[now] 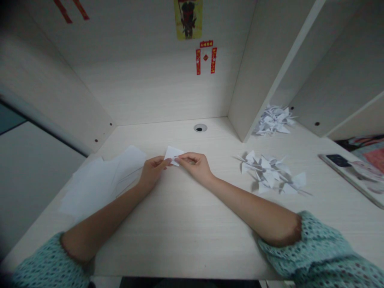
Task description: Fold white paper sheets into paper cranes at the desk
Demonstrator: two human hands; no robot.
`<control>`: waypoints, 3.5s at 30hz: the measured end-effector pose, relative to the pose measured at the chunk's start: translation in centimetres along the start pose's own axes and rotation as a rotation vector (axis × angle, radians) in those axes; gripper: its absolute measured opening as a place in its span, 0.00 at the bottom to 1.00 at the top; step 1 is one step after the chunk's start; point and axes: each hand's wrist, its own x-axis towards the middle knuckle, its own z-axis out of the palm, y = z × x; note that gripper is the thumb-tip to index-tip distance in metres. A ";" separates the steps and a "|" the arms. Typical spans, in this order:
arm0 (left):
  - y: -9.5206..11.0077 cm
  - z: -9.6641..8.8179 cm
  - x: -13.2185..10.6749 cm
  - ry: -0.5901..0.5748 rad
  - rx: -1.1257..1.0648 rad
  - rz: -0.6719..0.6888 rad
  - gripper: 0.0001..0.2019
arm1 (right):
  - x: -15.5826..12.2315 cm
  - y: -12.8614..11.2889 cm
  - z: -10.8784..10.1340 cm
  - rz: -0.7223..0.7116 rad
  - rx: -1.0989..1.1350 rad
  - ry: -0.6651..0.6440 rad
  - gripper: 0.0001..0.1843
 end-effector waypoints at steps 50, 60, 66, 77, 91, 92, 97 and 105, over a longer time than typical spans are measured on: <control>1.0 0.2 -0.1 0.016 0.045 -0.063 0.17 | 0.1 -0.3 0.2 0.085 0.061 0.108 0.11; 0.3 0.2 0.0 0.004 0.065 -0.059 0.18 | 0.2 -0.2 0.1 0.077 0.047 0.110 0.13; 0.5 0.3 -0.1 -0.004 0.052 -0.050 0.17 | 0.1 0.0 0.1 0.080 0.032 0.121 0.14; 0.5 0.3 -0.1 -0.001 0.064 -0.051 0.17 | 0.1 -0.4 0.4 0.032 0.082 0.164 0.24; 0.0 0.2 0.2 -0.020 0.012 -0.006 0.25 | 0.5 -0.1 0.1 -0.040 0.080 0.166 0.25; 0.0 0.2 0.1 -0.025 0.044 0.002 0.24 | 0.5 -0.1 0.1 -0.042 0.078 0.164 0.25; 0.4 0.3 -0.2 -0.014 0.125 -0.017 0.19 | 0.5 0.0 0.1 -0.018 0.100 0.162 0.24; 0.3 0.5 -0.3 -0.042 0.163 0.020 0.20 | 0.5 0.2 0.1 -0.030 0.136 0.170 0.23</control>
